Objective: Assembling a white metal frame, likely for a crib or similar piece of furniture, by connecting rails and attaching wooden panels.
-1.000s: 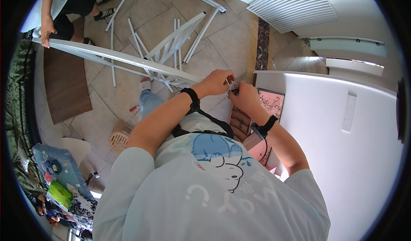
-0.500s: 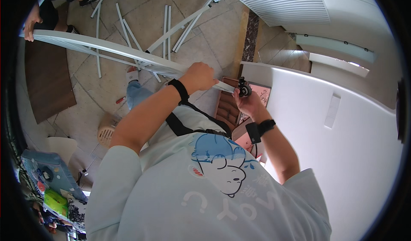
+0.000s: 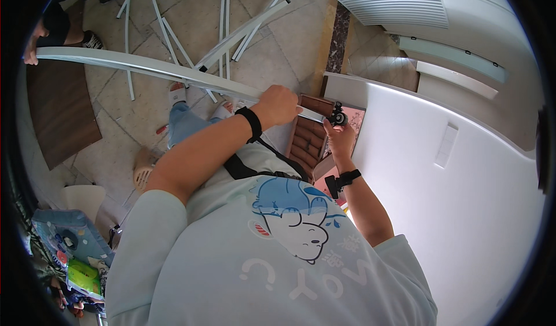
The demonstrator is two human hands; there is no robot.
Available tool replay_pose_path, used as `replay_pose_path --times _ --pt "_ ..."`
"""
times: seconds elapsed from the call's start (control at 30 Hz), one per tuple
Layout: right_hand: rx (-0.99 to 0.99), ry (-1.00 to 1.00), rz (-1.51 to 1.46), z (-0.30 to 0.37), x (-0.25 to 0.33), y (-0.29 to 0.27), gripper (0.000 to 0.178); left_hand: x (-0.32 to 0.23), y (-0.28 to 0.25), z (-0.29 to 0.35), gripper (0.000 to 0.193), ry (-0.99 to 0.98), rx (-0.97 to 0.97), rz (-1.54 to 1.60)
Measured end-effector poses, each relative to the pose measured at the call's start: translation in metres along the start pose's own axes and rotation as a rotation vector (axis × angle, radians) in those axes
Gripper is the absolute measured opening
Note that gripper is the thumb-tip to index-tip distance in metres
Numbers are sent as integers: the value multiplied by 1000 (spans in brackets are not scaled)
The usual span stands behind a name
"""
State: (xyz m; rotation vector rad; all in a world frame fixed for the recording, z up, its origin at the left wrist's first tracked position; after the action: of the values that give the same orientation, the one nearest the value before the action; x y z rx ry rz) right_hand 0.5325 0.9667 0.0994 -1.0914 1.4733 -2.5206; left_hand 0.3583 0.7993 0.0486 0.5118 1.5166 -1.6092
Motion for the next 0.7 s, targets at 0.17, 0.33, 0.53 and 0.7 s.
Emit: replay_pose_path --times 0.17,0.33,0.53,0.7 --pt "-143 242 239 5 0 15 41 -2 -1 1 42 8 -8 -7" --pt "-268 910 -1005 28 -9 57 33 -2 -2 1 40 4 -13 -6" --pt "509 482 -9 28 53 -1 38 1 -1 1 40 20 -37 9" --pt "160 -964 880 15 141 -5 50 0 2 1 41 54 -40 4"
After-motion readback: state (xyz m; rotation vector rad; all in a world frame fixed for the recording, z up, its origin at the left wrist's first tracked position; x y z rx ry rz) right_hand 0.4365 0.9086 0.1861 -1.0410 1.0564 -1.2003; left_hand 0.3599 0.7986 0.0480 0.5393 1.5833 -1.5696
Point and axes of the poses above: each hand's wrist, its own z-axis away from the middle knuckle, its own y-axis out of the palm, x = y × z, the point moved 7 cm from there along -z, towards the middle knuckle, and after that the axes turned 3 degrees about x, right-handed, at the moved point
